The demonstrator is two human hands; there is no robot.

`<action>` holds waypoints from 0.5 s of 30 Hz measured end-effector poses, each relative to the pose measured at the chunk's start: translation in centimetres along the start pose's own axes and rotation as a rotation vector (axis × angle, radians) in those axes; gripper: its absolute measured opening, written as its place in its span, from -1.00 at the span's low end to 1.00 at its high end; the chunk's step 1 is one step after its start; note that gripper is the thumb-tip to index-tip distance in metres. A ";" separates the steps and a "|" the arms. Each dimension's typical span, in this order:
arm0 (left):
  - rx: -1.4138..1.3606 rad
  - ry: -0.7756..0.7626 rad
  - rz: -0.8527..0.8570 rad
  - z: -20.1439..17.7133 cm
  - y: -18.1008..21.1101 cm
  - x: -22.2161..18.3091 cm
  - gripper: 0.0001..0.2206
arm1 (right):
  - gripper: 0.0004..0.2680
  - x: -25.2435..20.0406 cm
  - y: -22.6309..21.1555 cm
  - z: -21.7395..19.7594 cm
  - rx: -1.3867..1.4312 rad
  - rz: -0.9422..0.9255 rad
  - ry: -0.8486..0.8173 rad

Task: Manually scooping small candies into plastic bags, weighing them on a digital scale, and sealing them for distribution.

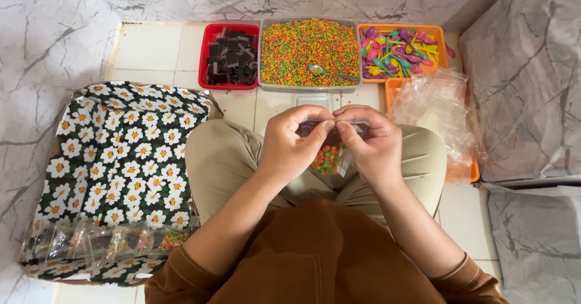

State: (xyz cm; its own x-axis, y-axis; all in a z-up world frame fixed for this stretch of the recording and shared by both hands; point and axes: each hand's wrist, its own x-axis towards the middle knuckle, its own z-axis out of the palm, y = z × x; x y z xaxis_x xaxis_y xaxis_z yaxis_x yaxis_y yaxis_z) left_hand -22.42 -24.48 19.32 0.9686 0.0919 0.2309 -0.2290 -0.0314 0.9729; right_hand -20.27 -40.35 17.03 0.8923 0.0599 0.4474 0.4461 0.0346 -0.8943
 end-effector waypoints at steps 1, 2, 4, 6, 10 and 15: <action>0.000 0.003 0.000 0.2 -0.2 -0.1 -0.91 | -0.94 -0.2 0.1 -0.3 0.000 0.000 -0.003; -0.032 0.005 0.024 0.2 -0.4 0.0 -0.89 | -0.94 0.0 0.2 -0.4 -0.004 0.007 -0.017; -0.055 0.040 0.067 -0.3 -0.7 0.3 -0.88 | -0.93 -0.2 0.6 -0.9 0.007 -0.004 -0.062; 0.020 0.066 0.189 -1.8 -1.1 0.6 -0.90 | -0.72 -0.3 1.4 -1.5 -0.058 0.144 -0.101; 0.166 0.248 0.214 -8.7 0.7 0.7 -0.90 | -0.64 -0.4 4.5 -5.4 -0.120 0.400 -0.121; 0.426 0.744 0.239 -21.2 -0.4 -2.4 -0.87 | -0.89 0.4 26.4 -22.9 -0.313 0.340 -0.025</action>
State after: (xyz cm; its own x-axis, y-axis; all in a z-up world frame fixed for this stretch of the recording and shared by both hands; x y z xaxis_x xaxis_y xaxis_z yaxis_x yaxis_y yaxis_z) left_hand -26.69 -3.63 18.57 0.5518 0.6535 0.5182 -0.2183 -0.4865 0.8460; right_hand -6.58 -62.28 -6.50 0.9914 0.0395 0.1251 0.1312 -0.2940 -0.9468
